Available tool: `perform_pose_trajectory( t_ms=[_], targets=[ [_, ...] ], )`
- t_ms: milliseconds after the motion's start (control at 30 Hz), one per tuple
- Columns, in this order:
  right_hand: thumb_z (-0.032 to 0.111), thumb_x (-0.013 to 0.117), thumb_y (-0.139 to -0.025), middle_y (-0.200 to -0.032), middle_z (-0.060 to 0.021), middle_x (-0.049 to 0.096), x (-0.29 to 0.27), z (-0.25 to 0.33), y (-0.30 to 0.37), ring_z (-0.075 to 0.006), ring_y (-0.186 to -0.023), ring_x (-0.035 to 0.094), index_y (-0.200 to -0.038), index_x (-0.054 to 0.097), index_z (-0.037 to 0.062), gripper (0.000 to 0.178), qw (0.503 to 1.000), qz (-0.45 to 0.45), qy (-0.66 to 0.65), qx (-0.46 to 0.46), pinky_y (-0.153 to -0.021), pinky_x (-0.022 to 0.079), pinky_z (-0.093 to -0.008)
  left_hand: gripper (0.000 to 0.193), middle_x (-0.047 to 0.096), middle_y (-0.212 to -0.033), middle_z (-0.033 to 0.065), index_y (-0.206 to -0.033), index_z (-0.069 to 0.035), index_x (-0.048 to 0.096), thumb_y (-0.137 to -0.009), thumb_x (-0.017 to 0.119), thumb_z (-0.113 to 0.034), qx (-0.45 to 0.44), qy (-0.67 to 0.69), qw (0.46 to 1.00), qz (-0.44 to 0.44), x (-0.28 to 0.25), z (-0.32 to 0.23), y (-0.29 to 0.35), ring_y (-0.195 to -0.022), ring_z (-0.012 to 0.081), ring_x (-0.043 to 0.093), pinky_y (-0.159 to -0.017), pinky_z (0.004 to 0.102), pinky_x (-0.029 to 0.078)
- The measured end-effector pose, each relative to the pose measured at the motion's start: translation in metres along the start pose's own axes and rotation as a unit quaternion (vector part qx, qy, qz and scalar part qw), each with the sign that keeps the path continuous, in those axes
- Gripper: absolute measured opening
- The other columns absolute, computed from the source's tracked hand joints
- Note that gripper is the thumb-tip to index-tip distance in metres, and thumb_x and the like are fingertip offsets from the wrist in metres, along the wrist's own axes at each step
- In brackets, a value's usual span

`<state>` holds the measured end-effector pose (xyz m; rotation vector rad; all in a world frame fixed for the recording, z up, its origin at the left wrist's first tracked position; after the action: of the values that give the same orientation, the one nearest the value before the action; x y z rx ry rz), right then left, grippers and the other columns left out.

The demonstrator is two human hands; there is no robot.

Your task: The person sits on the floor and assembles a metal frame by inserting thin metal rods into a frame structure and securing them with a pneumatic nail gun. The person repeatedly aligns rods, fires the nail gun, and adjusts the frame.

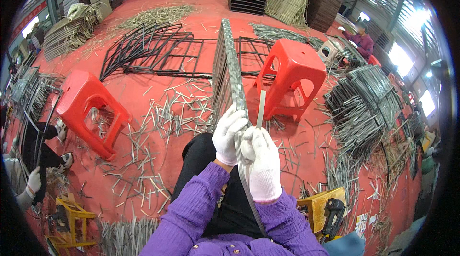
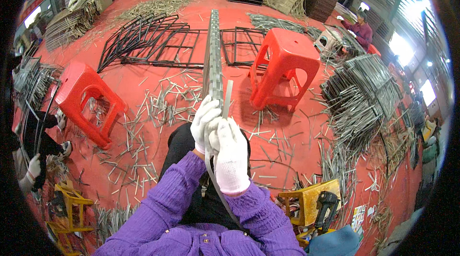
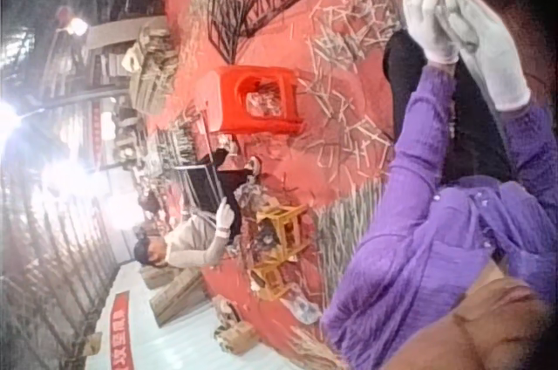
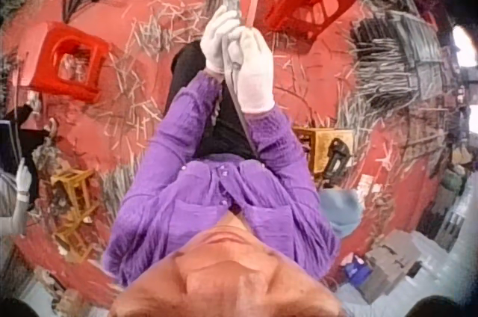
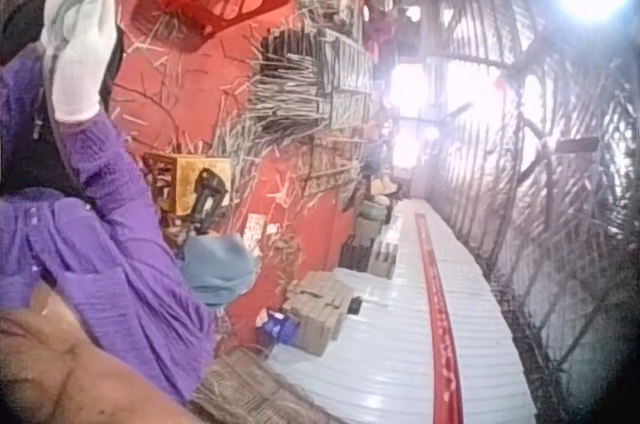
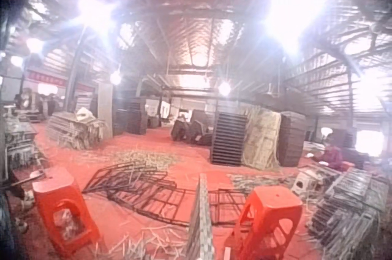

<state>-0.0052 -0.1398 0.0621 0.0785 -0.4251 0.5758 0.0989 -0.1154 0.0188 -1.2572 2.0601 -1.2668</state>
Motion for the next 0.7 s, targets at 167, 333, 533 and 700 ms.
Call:
perform_pose_trajectory(
  t_ms=[167, 333, 533, 700],
  targets=[
    [0.021, 0.046, -0.106, -0.071, 0.0066, 0.043, 0.003, 0.0, 0.021, -0.0012, -0.061, 0.035, -0.097, 0.058, 0.0049, 0.022, 0.991, 0.03, 0.127, -0.02, -0.054, 0.027, -0.0197, 0.025, 0.067, -0.119, 0.0101, -0.107, -0.01, 0.068, -0.083, 0.066, -0.004, -0.019, 0.032, 0.999, 0.015, 0.0, 0.003, 0.002, -0.125, 0.0323, 0.057, -0.105, 0.0376, 0.046],
    [0.032, 0.04, -0.106, -0.096, -0.0095, 0.068, -0.024, 0.025, 0.025, -0.0157, -0.085, 0.065, -0.112, 0.06, -0.0036, 0.041, 0.95, -0.042, 0.18, -0.253, -0.078, 0.052, -0.0292, 0.025, 0.068, -0.115, 0.0133, -0.105, -0.008, 0.067, -0.081, 0.069, -0.003, 0.003, 0.04, 0.999, 0.009, -0.003, 0.004, -0.004, -0.124, 0.0368, 0.057, -0.106, 0.0422, 0.045],
    [0.022, 0.055, -0.1, -0.073, -0.0115, 0.062, -0.024, -0.038, 0.018, -0.0161, -0.064, 0.059, -0.098, 0.063, -0.0004, 0.024, 0.943, 0.121, 0.3, 0.081, -0.063, 0.049, -0.031, 0.018, 0.068, -0.117, 0.0139, -0.103, -0.005, 0.066, -0.086, 0.063, -0.003, 0.017, 0.066, 0.998, 0.005, -0.006, 0.003, -0.005, -0.124, 0.0371, 0.057, -0.105, 0.0437, 0.045],
    [0.006, 0.059, -0.091, -0.107, -0.0163, 0.054, 0.004, 0.046, 0.019, -0.0213, -0.095, 0.057, -0.085, 0.064, -0.0016, 0.011, 0.888, 0.157, 0.358, -0.242, -0.085, 0.047, -0.0331, 0.016, 0.068, -0.114, 0.0157, -0.103, -0.004, 0.064, -0.088, 0.064, -0.011, 0.025, 0.043, 0.999, 0.0, -0.006, 0.0, -0.006, -0.122, 0.0383, 0.058, -0.105, 0.0459, 0.045]
  ],
)
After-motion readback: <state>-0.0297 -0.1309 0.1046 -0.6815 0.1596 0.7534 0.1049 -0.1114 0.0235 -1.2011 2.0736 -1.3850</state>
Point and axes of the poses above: each hand's wrist, its own y-axis away from the middle knuckle, its own x-axis out of the palm, z = x × y, the point moved 9 cm from there along -y, towards the middle knuckle
